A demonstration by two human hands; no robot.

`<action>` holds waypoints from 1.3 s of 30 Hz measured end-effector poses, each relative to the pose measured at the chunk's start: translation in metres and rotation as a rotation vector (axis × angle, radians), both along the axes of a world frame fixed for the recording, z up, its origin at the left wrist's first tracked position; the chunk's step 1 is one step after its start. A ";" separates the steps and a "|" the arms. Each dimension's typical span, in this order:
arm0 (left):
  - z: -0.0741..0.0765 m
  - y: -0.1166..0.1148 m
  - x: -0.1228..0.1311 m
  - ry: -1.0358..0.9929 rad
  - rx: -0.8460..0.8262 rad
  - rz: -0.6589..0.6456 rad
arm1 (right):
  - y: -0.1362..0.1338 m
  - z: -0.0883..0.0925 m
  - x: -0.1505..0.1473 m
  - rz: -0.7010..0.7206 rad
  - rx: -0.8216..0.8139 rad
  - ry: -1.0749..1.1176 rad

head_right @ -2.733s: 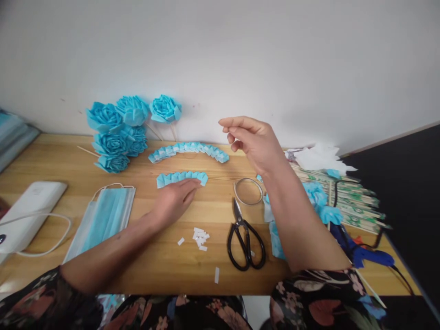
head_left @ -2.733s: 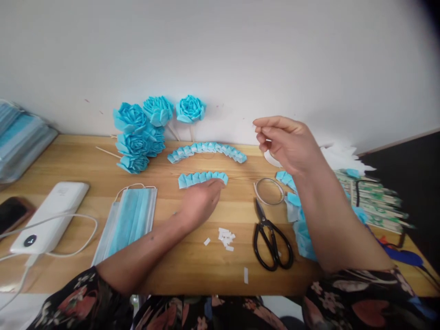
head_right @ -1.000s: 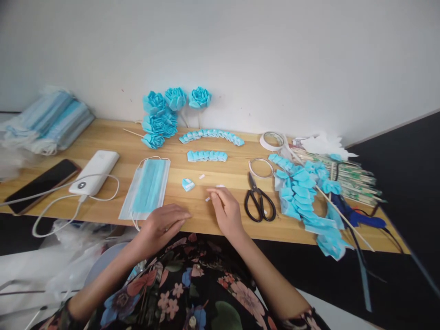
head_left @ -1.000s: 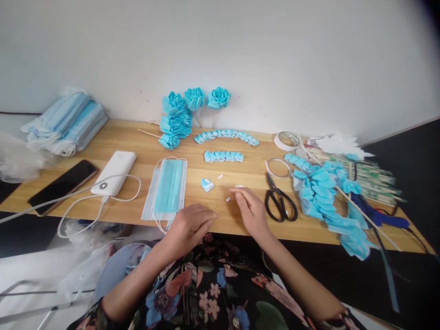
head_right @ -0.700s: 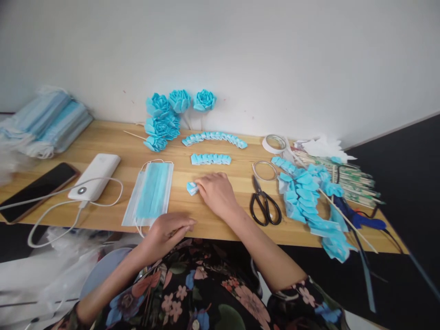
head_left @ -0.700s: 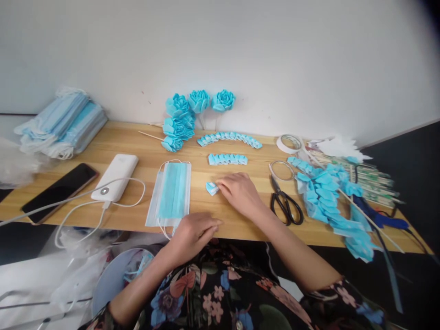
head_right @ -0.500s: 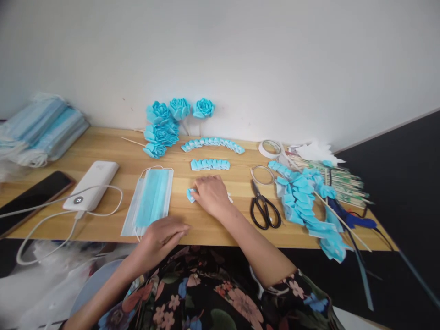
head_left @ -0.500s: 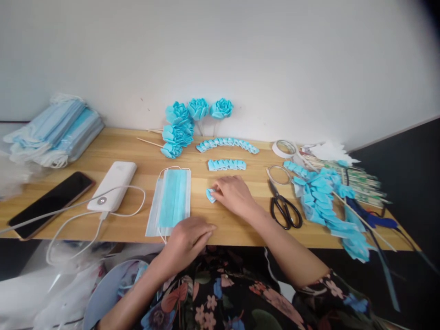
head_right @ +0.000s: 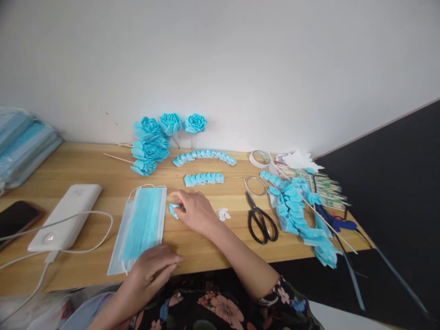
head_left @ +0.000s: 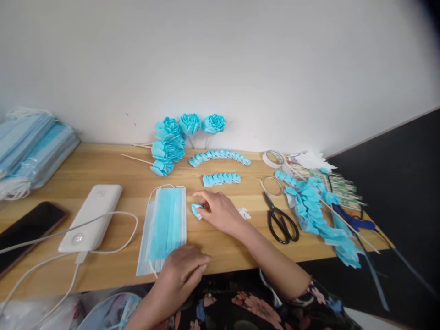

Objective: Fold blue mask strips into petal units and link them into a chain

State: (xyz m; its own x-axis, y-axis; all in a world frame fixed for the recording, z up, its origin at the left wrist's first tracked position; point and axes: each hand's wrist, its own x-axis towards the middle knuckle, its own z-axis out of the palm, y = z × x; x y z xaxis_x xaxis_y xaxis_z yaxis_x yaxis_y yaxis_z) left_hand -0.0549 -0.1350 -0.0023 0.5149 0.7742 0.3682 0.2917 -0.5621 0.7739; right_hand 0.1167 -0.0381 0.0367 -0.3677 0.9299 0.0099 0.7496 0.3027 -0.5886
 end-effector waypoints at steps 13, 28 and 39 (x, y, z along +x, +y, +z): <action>0.012 0.001 0.008 0.107 -0.072 -0.003 | -0.027 -0.005 0.041 -0.064 -0.002 0.313; 0.055 0.038 0.058 0.166 -0.198 0.095 | -0.040 -0.001 0.128 -0.138 -0.132 0.537; 0.032 0.086 0.117 -0.210 -0.912 -0.070 | -0.032 0.001 0.127 -0.157 -0.084 0.604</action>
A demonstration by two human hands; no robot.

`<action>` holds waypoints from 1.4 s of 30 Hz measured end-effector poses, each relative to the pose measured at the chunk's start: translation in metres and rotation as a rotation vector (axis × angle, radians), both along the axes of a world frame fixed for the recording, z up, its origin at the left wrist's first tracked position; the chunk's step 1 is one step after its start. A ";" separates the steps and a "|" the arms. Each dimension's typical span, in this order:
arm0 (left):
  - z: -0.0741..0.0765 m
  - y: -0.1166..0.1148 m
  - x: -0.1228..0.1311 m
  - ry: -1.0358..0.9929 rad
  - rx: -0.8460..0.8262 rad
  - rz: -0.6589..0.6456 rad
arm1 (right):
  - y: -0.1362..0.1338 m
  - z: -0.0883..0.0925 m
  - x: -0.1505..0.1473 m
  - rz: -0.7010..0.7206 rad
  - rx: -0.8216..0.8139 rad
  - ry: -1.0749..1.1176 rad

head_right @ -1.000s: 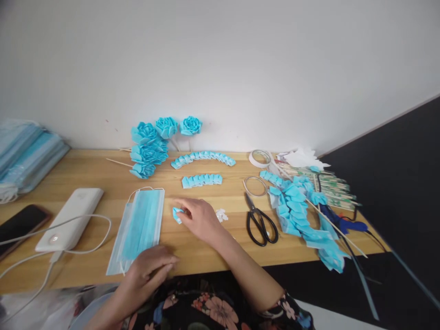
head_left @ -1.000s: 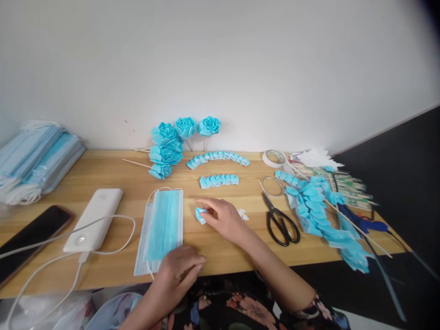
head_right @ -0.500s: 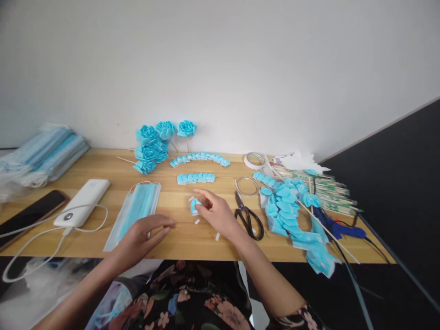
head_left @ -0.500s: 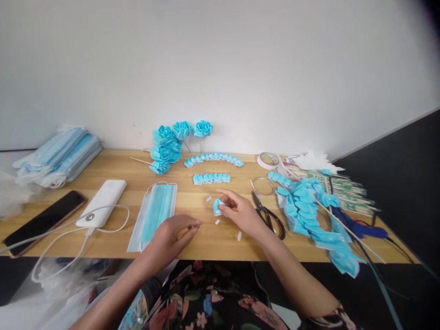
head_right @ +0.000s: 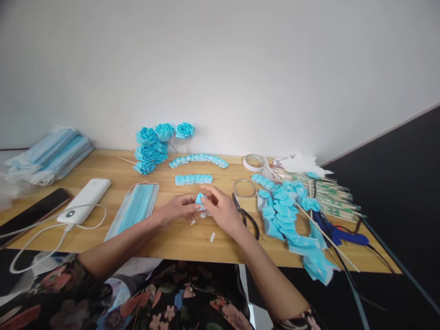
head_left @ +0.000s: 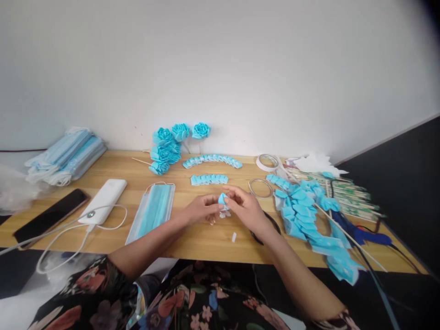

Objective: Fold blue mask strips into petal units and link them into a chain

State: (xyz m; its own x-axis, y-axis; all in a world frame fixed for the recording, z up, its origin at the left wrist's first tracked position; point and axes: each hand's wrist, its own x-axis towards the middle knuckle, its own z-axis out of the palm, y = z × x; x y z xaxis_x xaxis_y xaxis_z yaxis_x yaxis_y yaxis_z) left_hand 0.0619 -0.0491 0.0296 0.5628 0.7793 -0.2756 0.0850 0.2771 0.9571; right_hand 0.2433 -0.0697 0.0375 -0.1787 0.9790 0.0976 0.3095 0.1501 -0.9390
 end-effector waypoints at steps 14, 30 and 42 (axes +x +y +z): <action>0.016 0.036 -0.025 0.158 0.357 0.181 | 0.043 0.010 -0.016 0.051 0.013 0.091; -0.009 0.044 -0.028 -0.025 0.210 0.318 | 0.049 -0.006 -0.031 -0.201 0.364 -0.196; -0.010 0.043 -0.030 0.009 0.274 0.332 | 0.043 -0.010 -0.035 -0.145 0.607 -0.430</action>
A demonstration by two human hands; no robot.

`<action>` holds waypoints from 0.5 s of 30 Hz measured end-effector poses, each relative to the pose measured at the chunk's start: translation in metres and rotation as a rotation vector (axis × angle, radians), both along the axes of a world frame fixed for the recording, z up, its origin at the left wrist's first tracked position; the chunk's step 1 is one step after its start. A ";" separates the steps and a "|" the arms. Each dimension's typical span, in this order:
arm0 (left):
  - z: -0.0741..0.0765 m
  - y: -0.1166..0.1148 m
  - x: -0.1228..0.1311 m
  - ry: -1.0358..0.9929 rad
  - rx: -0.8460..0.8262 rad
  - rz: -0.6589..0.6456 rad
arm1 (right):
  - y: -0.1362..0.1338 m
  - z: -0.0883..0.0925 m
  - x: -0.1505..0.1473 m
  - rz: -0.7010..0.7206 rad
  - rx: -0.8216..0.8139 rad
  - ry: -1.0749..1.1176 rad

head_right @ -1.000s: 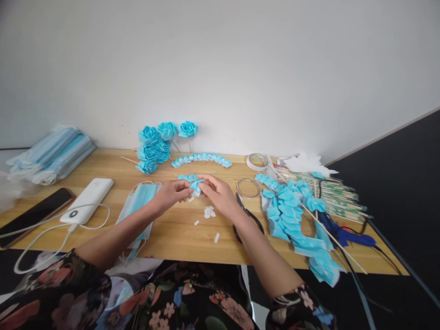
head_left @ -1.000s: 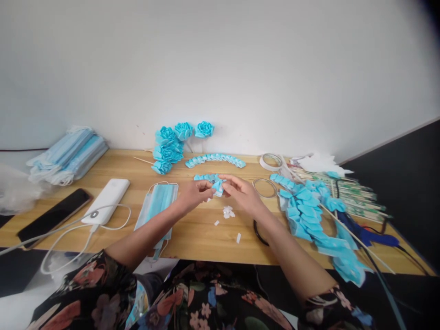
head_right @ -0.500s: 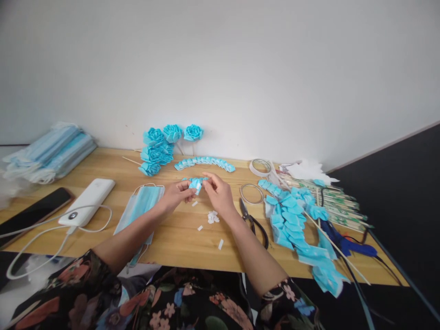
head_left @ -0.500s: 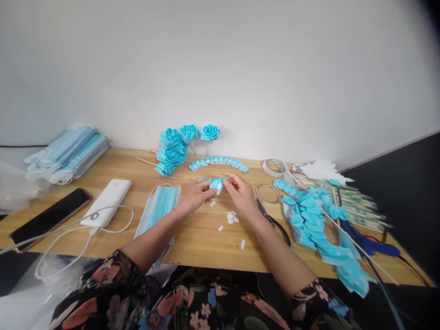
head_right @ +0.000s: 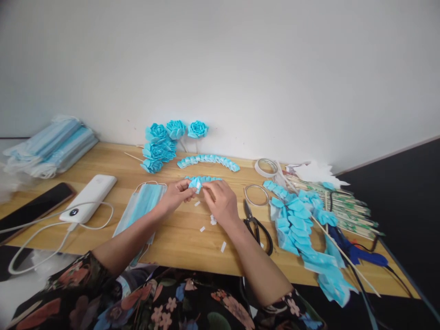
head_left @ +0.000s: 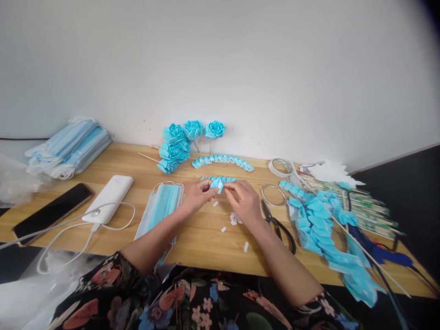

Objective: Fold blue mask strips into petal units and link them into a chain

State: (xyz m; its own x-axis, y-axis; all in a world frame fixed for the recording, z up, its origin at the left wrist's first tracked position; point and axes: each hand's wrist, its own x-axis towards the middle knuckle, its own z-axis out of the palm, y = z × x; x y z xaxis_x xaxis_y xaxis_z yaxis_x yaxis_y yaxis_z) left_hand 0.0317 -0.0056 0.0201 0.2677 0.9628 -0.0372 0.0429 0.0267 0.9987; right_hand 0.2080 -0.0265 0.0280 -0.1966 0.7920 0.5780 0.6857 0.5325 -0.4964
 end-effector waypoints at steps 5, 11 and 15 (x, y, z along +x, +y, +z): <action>-0.003 0.001 0.000 0.030 0.009 0.032 | -0.001 -0.001 -0.002 -0.018 0.100 0.023; -0.004 0.000 0.001 0.043 0.029 0.004 | 0.000 -0.003 -0.003 0.071 0.111 -0.044; -0.004 0.000 0.002 0.032 0.028 -0.009 | 0.000 -0.005 -0.002 0.061 0.105 -0.048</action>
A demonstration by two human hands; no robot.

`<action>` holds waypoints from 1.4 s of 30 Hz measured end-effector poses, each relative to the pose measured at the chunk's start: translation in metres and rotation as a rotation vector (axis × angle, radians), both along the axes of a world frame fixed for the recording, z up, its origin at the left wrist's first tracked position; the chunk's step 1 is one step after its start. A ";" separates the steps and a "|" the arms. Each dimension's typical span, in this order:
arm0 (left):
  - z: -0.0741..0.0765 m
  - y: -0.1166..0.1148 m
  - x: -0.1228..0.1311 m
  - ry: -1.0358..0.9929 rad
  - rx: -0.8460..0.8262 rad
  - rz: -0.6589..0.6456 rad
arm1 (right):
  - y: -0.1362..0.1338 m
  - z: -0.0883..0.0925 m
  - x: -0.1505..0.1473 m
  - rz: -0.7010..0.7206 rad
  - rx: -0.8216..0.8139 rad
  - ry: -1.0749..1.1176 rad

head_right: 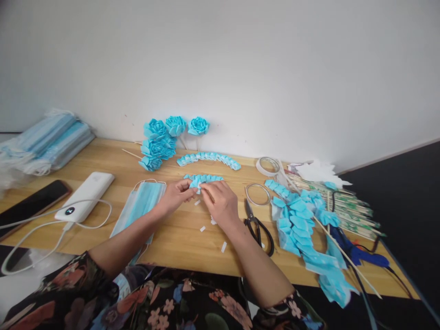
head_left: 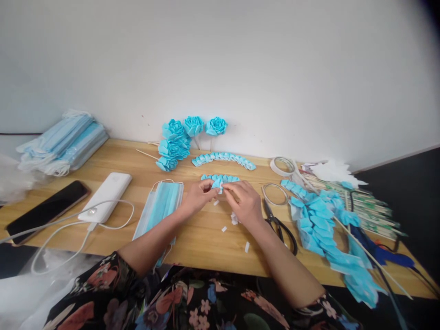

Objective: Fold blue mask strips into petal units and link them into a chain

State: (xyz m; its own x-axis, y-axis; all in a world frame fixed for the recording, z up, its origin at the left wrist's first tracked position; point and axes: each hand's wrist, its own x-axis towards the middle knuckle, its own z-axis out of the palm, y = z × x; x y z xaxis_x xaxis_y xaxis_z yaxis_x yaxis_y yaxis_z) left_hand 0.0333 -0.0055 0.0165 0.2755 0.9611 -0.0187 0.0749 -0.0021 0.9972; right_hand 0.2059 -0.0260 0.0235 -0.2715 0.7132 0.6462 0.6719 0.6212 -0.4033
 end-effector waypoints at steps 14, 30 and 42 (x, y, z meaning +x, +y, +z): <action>0.000 -0.003 -0.002 0.128 0.091 -0.026 | -0.002 -0.001 -0.001 -0.015 -0.057 0.000; 0.000 -0.003 -0.001 0.098 0.094 -0.044 | -0.001 0.000 0.000 0.011 -0.147 0.090; 0.003 -0.004 0.000 0.049 0.022 -0.052 | -0.002 0.003 0.000 -0.008 -0.216 0.118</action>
